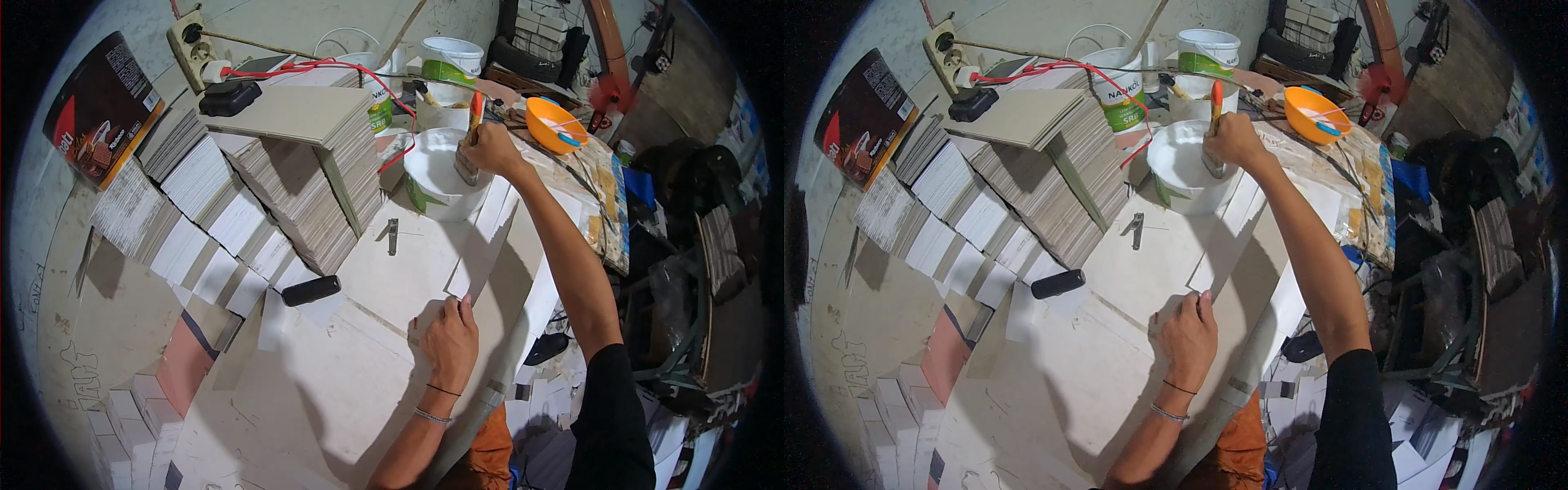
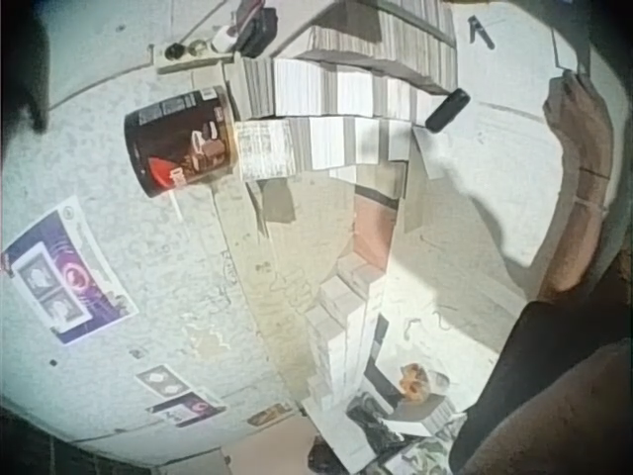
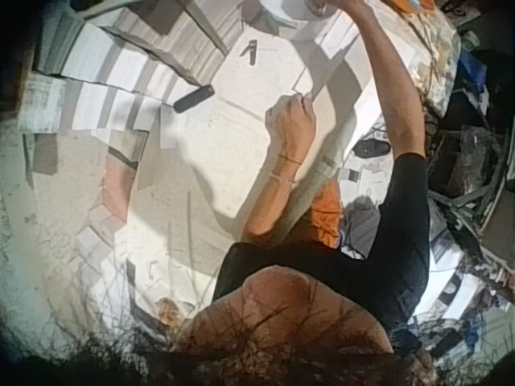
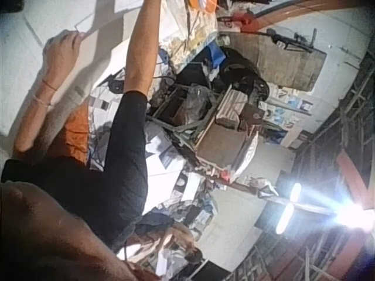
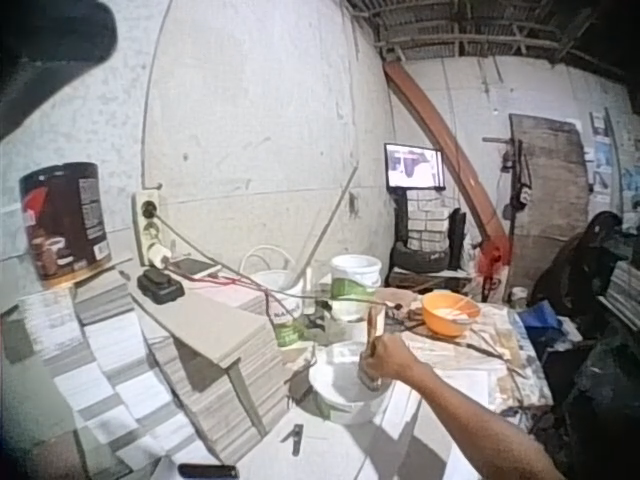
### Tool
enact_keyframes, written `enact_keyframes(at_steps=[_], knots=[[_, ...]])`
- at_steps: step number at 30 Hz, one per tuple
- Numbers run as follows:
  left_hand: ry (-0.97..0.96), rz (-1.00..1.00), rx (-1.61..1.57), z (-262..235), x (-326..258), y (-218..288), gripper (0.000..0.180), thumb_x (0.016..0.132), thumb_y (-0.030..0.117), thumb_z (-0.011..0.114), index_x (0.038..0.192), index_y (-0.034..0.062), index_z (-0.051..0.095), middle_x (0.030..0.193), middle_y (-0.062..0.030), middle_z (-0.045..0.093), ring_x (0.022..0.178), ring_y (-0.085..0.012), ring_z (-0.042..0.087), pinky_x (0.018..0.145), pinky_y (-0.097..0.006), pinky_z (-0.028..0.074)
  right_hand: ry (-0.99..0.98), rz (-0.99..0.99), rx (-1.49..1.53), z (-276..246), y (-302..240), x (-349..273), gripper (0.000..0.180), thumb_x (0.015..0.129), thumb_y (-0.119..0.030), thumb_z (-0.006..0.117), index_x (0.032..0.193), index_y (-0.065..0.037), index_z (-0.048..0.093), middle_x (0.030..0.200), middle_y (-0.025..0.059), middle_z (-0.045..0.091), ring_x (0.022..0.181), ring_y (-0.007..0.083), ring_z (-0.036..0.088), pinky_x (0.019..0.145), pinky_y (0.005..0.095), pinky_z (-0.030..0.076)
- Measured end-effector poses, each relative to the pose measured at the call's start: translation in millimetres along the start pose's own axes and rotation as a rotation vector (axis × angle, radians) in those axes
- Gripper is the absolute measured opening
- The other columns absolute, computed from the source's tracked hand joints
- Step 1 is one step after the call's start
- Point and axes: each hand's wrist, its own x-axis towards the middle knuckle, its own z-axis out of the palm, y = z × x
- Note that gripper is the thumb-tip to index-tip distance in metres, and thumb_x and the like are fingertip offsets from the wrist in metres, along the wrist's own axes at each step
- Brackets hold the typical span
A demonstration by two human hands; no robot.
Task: Assemble cardboard boxes by hand using glue and manual alignment.
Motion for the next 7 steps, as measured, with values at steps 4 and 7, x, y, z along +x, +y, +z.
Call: enact_keyframes(at_steps=[4, 7], knots=[[-0.039, -0.004, -0.025, -5, 1, 1, 0.034, 0.107, 0.034, 0.051, 0.093, 0.0084, 0.069, 0.086, -0.0138, 0.075, 0.080, -0.0406, 0.070, 0.094, -0.060, 0.045, -0.010, 0.021, 0.005, -4, -5, -4, 0.038, 0.079, -0.025, 0.073, 0.084, 0.012, 0.072, 0.084, 0.0362, 0.068, 0.085, 0.0491, 0.071, 0.082, 0.0483, 0.058], [-0.057, -0.020, 0.027, -5, 1, 2, 0.035, 0.107, 0.037, 0.051, 0.096, 0.0082, 0.067, 0.083, -0.0165, 0.074, 0.081, -0.0421, 0.071, 0.099, -0.061, 0.045, -0.006, -0.018, -0.003, -13, -8, -1, 0.038, 0.079, -0.027, 0.072, 0.086, 0.010, 0.074, 0.085, 0.0357, 0.069, 0.086, 0.0489, 0.071, 0.084, 0.0480, 0.058]])
